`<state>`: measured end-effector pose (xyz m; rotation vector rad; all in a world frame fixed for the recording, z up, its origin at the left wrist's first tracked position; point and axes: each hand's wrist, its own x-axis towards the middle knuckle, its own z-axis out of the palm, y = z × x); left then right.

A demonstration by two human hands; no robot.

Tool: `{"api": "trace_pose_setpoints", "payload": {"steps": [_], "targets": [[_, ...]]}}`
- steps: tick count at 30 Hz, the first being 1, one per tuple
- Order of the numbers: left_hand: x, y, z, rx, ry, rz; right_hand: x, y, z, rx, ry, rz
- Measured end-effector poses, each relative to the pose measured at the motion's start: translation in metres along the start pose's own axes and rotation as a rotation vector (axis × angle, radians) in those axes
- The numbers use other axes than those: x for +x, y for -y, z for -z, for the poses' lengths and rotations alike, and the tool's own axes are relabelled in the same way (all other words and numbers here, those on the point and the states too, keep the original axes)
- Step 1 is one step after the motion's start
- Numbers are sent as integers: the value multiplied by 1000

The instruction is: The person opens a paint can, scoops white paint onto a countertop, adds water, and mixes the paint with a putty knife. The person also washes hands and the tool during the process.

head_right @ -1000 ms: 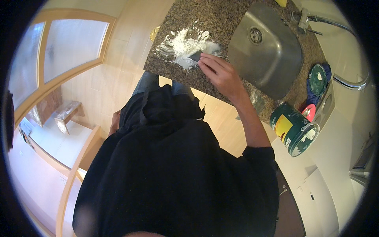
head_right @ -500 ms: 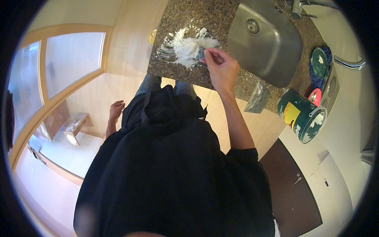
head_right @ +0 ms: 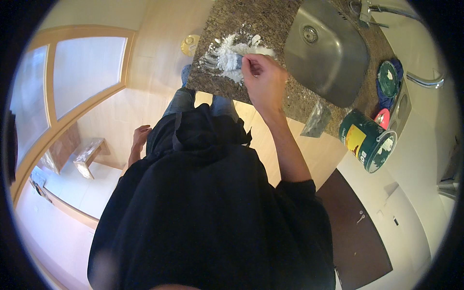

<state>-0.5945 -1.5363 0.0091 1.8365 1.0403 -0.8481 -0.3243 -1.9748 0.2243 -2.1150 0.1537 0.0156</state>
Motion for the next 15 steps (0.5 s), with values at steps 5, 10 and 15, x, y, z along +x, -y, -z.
{"api": "trace_pose_setpoints", "payload": {"steps": [5, 10, 15], "targets": [[3, 1, 2, 46, -29, -7, -4, -6, 29, -52, -40, -118], [-2, 0, -1, 28, -23, -4, 16, -35, 61, 28, -124, -101], [-11, 5, 0, -2, -20, 40, 32, -47, 38, 90, 34, -128]]}}
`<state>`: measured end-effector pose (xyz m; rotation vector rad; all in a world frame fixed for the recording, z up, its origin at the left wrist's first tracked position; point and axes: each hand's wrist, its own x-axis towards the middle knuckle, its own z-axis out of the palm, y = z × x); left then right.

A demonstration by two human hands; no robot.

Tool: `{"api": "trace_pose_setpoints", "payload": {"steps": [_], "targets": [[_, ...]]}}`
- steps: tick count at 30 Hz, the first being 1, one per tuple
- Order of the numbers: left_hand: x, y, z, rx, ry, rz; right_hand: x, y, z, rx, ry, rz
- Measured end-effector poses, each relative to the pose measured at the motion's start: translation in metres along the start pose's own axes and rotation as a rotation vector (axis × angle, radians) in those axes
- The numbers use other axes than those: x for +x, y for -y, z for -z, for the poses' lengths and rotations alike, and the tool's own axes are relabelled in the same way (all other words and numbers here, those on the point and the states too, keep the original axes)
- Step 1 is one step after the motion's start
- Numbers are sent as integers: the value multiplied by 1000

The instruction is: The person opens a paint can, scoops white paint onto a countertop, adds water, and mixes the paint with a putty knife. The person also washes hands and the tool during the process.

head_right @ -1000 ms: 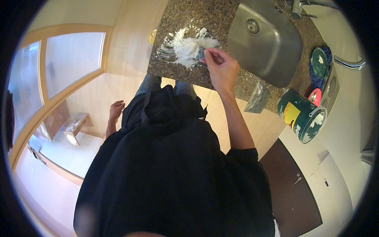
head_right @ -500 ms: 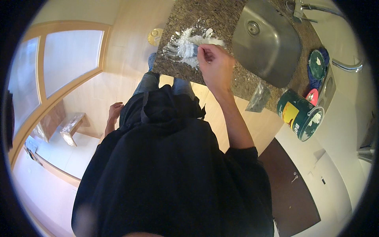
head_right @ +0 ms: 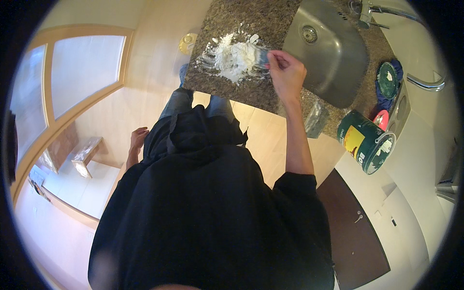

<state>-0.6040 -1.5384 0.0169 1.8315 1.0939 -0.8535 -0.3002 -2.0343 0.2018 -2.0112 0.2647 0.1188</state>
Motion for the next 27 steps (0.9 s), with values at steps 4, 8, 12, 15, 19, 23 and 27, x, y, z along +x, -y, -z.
{"api": "trace_pose_setpoints", "payload": {"steps": [4, 8, 12, 15, 19, 23, 27], "targets": [[-5, 3, 4, 31, -28, -13, -5, 21, -14, -54, 27, 87], [-1, 1, 3, 40, -6, -6, -16, 42, -29, -210, 40, 257], [6, -3, 0, 23, -2, -45, -18, 44, -26, -188, -8, 138], [6, -6, -1, 38, -9, -41, -17, 36, -23, -154, -26, 101], [5, -11, 2, 90, -3, -56, -17, 35, -17, -324, 41, 167], [6, -8, 2, 29, -4, -19, -5, 41, 8, -219, -44, 143], [8, 1, 1, 50, -6, -30, 42, 34, 9, -367, -20, 221]]}}
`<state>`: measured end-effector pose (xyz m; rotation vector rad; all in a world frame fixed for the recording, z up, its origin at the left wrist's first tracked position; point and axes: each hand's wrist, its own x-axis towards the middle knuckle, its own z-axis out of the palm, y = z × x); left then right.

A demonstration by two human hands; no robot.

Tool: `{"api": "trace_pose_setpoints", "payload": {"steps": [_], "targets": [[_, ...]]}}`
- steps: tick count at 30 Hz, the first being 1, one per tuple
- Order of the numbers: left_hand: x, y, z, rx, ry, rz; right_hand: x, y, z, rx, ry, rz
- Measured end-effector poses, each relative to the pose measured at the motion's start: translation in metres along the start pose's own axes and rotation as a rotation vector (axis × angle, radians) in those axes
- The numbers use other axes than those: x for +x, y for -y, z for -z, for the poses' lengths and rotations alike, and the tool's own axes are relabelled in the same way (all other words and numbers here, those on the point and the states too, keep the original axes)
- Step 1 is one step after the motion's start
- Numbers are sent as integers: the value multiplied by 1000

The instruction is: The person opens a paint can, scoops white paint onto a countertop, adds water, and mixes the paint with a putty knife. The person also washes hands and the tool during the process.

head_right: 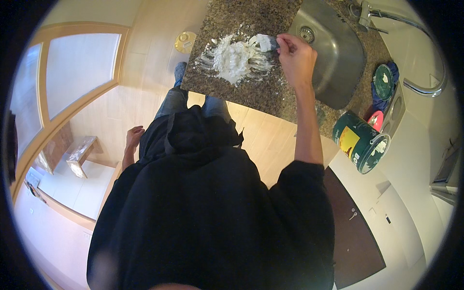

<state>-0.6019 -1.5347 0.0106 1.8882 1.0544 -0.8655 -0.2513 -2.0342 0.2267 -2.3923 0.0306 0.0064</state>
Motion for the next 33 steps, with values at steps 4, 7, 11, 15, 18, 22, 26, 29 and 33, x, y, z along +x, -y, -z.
{"api": "trace_pose_setpoints", "payload": {"steps": [4, 7, 11, 15, 18, 22, 26, 29, 33], "targets": [[-3, 5, 1, -51, 17, 19, 10, 2, -26, 42, 148, 135], [-4, 0, 4, 4, 9, 12, -10, 16, -20, -73, 177, 432], [-5, -12, 5, 12, 6, 7, -58, 31, -13, -184, 203, 562], [3, -22, 1, 17, 18, -16, -78, 26, -16, -330, 149, 768], [9, -25, 0, -15, 38, -32, -85, 16, -1, -239, 58, 616], [19, -26, 2, -42, 70, -42, -98, 4, 18, 17, -16, 63], [26, -27, 4, -36, 83, -52, -115, 1, -4, 457, -102, -481], [30, -29, 8, 28, 65, -58, -110, 10, -41, 633, -148, -642], [32, -32, 18, 50, 49, -63, -86, 27, -49, 741, -127, -341]]}}
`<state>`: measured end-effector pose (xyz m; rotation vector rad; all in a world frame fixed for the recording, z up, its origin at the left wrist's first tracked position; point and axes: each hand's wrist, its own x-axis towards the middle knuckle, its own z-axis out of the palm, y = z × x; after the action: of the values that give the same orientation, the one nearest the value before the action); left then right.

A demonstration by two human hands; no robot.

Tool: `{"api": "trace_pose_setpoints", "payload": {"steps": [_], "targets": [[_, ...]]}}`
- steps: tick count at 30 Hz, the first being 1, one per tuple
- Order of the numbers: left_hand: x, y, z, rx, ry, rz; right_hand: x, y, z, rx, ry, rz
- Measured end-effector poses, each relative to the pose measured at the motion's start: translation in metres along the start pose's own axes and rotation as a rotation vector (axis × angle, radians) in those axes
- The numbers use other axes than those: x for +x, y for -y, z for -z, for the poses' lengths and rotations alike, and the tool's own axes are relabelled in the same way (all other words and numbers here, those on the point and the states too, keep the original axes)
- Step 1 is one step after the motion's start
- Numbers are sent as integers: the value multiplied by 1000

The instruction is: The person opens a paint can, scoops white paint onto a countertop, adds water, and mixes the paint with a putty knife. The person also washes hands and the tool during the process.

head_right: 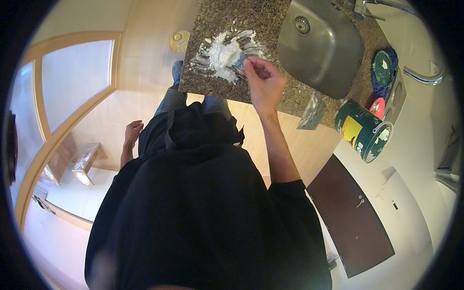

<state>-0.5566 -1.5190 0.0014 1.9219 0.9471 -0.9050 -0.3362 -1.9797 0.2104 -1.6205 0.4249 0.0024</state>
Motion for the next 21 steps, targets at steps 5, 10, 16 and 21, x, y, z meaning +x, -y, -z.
{"api": "trace_pose_setpoints", "payload": {"steps": [5, 10, 16, 21], "targets": [[3, 2, 4, -31, 16, -1, -9, 17, 3, -820, 115, 736], [11, 6, 2, -31, 38, -9, -27, 0, 3, -1188, 400, 944], [15, -1, 4, 10, -10, -3, -2, 37, 27, -872, 333, 573], [-12, 11, -5, -40, -95, -26, 100, 64, 0, -823, 442, 596]]}}
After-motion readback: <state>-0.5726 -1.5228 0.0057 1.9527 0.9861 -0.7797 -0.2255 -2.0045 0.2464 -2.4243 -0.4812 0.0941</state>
